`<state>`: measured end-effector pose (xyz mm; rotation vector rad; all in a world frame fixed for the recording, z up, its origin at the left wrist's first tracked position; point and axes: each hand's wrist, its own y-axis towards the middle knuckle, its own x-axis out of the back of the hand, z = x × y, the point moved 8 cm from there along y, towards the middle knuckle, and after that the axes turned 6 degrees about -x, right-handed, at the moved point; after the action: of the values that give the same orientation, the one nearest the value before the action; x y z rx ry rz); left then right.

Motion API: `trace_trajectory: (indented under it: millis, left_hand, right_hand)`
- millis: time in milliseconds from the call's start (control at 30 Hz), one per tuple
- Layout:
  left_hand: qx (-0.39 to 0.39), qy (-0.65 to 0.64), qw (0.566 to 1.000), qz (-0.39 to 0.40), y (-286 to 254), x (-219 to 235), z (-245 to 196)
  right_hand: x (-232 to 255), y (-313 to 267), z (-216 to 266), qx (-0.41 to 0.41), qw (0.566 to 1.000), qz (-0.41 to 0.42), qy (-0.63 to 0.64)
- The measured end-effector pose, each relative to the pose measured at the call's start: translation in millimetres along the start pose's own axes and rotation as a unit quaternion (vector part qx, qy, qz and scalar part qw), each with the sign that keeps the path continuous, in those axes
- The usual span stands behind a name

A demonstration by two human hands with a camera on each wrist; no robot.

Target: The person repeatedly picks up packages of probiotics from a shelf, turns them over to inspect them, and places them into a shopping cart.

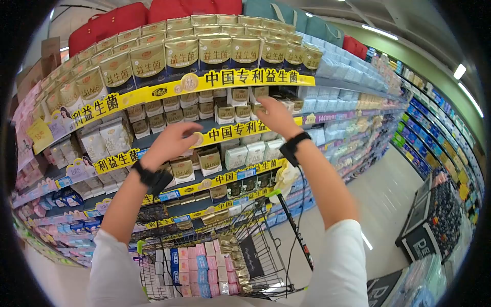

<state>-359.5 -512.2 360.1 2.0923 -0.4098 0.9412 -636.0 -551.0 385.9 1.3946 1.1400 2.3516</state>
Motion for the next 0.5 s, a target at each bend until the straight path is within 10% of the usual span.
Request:
trace_trajectory:
  millis: [167, 500]
  left_hand:
    - [0.084, 0.056, 0.990, -0.097, 88, -43, 60]
    - [0.086, 0.156, 0.983, -0.044, 132, -84, 88]
  right_hand:
    - [-48, 48, -12, -0.011, 0.996, -0.034, -0.085]
    - [-70, 70, -50, 0.007, 1.000, -0.029, 0.002]
